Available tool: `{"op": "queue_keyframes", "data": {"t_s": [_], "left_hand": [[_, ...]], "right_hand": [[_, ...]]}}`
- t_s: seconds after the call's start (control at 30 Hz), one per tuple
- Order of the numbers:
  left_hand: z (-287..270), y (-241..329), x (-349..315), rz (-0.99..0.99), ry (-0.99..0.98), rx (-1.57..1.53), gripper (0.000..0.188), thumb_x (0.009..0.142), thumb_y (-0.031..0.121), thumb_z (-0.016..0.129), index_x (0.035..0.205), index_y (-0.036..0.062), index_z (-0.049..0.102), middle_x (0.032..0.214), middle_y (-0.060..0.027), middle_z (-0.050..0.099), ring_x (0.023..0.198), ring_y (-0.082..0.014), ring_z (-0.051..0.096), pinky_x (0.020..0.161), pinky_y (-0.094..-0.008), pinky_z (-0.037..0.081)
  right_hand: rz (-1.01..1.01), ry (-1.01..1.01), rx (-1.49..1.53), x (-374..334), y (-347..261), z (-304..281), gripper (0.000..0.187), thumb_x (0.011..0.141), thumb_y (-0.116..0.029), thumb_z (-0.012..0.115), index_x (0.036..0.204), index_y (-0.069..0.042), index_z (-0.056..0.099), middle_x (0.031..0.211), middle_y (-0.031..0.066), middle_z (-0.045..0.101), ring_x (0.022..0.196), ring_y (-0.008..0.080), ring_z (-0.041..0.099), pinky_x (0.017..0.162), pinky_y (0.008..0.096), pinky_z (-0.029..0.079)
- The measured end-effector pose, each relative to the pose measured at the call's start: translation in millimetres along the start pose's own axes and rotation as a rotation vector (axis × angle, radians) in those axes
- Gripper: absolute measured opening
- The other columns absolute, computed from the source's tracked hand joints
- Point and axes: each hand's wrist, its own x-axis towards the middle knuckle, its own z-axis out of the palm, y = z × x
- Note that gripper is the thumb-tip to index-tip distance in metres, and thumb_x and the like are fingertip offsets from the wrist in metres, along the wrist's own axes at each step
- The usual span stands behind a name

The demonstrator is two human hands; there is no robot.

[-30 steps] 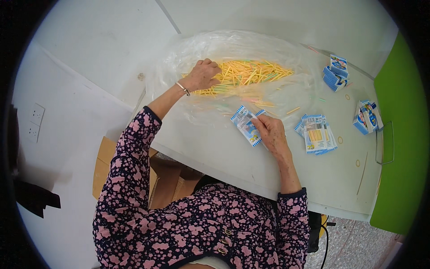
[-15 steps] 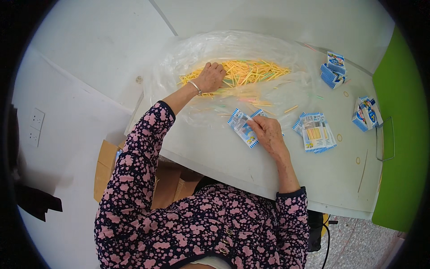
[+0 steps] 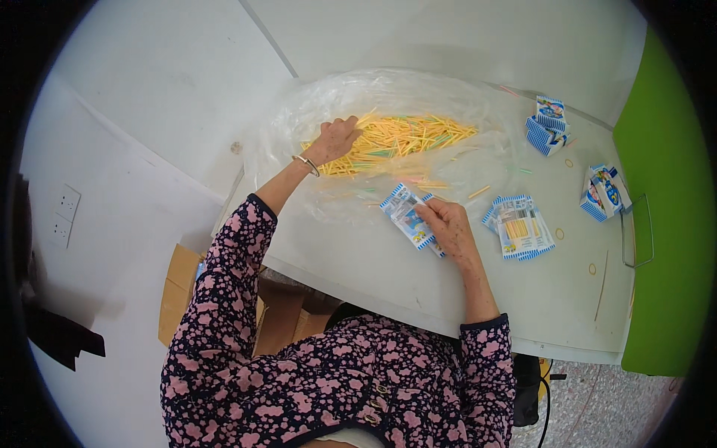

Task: Count and place yellow plastic sticks into small plastic packets.

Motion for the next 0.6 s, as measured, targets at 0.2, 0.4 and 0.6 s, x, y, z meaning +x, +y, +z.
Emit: {"op": "queue_keyframes", "data": {"t_s": [0.2,0.4,0.6], "left_hand": [[-20,-5,5,0.077,0.018,-0.964,0.026,0.087,0.027,0.046,0.094,0.0029,0.052,0.082,-0.0094,0.061,0.083,-0.0181,0.055,0.073,-0.0315,0.040],[-23,0,-3,-0.193,-0.225,-1.466,0.024,0.087,0.023,0.047,0.094,0.0014,0.054,0.086,-0.0083,0.063,0.079,-0.0142,0.054,0.072,-0.0288,0.042],[-21,9,-9,-0.160,-0.526,-1.729,0.019,0.089,0.019,0.051,0.094,0.0010,0.054,0.086,-0.0109,0.062,0.079,-0.0199,0.061,0.071,-0.0324,0.050]], "right_hand": [[0.027,0.104,0.238,1,-11,-3,0.024,0.088,-0.024,0.055,0.078,-0.003,0.061,0.061,-0.0075,0.050,0.053,-0.0004,0.037,0.046,0.0176,0.028],[-0.097,0.190,0.423,31,-50,-9,0.019,0.089,-0.022,0.054,0.081,-0.006,0.060,0.071,-0.0072,0.052,0.065,-0.0018,0.043,0.058,0.0159,0.032],[-0.224,0.208,0.637,107,-57,3,0.015,0.087,-0.020,0.056,0.084,-0.006,0.060,0.075,-0.0055,0.054,0.071,0.0024,0.044,0.066,0.0184,0.034]]}}
